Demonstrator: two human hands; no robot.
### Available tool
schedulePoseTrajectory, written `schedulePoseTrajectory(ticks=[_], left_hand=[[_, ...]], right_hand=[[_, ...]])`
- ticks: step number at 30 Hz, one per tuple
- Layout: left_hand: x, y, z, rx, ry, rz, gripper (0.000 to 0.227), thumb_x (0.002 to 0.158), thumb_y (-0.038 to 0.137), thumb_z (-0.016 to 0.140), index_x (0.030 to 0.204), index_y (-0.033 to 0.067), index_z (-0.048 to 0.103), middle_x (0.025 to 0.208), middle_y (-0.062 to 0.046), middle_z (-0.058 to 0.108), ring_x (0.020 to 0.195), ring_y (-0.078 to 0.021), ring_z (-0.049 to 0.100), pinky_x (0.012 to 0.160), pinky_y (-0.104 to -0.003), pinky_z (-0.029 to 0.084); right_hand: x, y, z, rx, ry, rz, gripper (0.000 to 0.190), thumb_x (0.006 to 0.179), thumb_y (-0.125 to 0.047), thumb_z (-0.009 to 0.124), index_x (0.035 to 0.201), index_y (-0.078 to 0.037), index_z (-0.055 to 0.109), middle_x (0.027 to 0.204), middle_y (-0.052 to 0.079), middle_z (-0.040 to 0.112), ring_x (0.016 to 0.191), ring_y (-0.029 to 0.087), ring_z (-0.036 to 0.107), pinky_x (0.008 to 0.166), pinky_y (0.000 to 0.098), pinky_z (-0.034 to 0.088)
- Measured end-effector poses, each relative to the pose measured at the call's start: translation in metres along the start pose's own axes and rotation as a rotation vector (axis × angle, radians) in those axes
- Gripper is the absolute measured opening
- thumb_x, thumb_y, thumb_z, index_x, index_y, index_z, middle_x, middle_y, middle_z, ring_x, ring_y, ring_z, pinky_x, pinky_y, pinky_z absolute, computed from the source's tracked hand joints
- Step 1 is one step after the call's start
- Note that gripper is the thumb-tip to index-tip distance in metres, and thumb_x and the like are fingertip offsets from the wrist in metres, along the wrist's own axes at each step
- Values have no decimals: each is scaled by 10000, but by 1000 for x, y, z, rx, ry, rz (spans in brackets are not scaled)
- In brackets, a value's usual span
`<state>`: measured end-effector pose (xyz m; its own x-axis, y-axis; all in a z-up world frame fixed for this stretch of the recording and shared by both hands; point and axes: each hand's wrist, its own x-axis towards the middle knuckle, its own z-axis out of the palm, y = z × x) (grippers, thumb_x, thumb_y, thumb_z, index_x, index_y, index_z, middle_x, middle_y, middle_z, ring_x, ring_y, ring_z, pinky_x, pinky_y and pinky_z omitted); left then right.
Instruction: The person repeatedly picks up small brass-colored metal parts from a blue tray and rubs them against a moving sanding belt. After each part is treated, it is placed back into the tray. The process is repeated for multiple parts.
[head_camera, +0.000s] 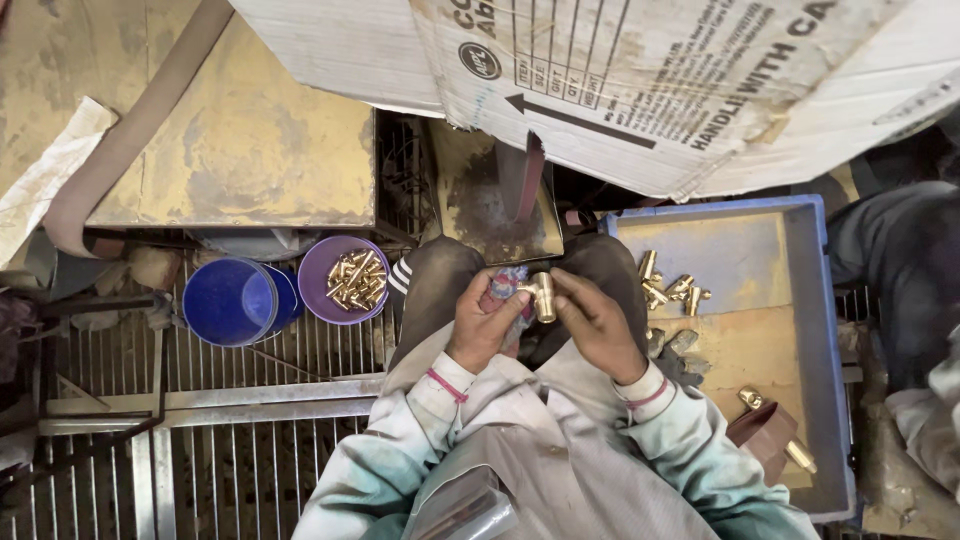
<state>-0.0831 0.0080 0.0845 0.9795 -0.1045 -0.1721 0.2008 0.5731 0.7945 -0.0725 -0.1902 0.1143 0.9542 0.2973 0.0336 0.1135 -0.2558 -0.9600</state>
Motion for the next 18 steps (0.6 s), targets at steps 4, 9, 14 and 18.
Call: schedulePoseTrajectory(ticks=[4,9,14,18], left_hand=[[10,-8,0,51,52,-73,338,977,101,714,1263,-7,568,1099,-46,689,973,-85,642,852,-254,532],[36,-20,-11,55,69,-91,387,948,152,717,1256,49,505,1059,2,678,936,-49,655,799,-218,554],[59,-26,-29,85,83,-235,367,1002,154,734,1290,40,536,894,-64,629,674,-119,550,558,-272,457],[78,-30,-35,27,85,-147,303,961,113,713,1196,30,540,1006,-33,683,853,-81,632,715,-238,517]], right_hand=[[8,-11,4,-28,37,-103,411,970,47,612,1379,14,586,1419,185,596,1300,278,621,1036,338,534],[37,-4,0,-356,86,-268,424,932,86,669,1338,-17,609,1377,204,634,1254,328,665,1025,360,549],[64,15,-3,-476,50,-367,429,899,75,675,1305,-14,570,1364,200,632,1195,360,665,975,390,557],[80,32,-1,-568,50,-454,438,888,70,672,1304,-19,569,1339,177,647,1169,342,673,959,387,566]])
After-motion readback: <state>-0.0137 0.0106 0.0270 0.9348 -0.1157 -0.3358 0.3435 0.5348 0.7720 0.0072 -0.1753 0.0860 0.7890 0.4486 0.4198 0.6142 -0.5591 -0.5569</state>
